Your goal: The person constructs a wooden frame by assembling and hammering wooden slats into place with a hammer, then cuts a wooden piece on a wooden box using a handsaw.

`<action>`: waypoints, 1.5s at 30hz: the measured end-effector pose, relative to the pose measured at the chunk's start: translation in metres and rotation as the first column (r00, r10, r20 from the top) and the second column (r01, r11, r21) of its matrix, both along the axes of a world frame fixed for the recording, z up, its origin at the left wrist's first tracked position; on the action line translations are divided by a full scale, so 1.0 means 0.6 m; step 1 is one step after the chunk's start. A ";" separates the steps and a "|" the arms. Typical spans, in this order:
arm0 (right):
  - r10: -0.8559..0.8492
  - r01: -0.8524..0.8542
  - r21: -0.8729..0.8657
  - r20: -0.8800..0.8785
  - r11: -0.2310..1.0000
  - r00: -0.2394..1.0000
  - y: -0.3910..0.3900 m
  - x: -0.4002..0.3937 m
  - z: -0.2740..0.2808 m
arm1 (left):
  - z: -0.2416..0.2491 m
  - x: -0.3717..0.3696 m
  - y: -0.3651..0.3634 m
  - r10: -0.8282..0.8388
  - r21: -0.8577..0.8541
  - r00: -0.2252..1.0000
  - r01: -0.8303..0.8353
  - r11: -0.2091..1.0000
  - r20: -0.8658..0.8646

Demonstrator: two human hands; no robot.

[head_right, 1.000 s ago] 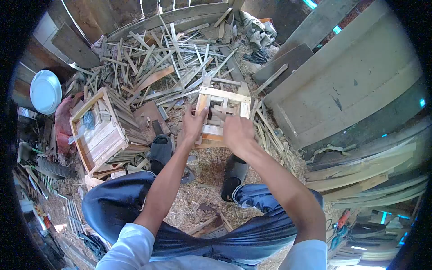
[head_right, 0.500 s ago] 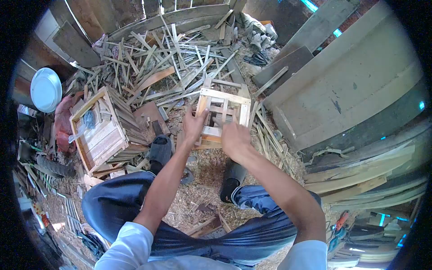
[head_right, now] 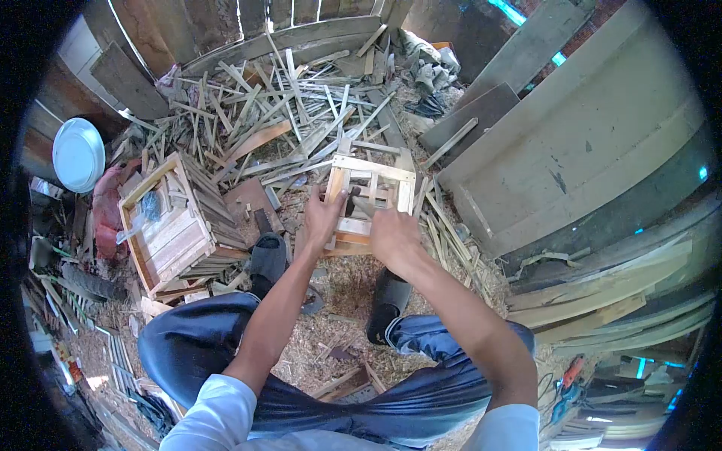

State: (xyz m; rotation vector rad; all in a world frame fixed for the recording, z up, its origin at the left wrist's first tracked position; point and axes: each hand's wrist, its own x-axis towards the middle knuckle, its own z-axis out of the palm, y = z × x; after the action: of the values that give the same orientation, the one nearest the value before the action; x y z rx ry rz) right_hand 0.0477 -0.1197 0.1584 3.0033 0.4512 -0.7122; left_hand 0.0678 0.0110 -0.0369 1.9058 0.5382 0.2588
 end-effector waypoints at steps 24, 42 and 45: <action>0.106 -0.074 -0.090 0.445 0.993 0.889 -0.083 -0.083 -0.037 | -0.001 0.030 0.042 -0.407 -0.751 0.899 0.156 0.641 -0.161; -0.473 0.870 0.470 -0.807 -0.148 0.355 0.057 -0.210 -0.130 | -0.030 0.038 0.035 -0.430 -0.721 0.895 0.219 0.657 -0.120; -0.443 0.860 0.466 -0.829 -0.208 0.342 0.056 -0.220 -0.143 | -0.039 0.038 0.029 -0.334 -0.722 0.942 0.214 0.658 -0.025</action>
State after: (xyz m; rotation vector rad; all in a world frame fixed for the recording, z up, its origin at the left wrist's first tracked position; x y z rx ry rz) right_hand -0.0846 -0.0863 0.0726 3.9243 -1.9348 -1.5381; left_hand 0.0904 0.0286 -0.0600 1.2057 0.3614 -0.2847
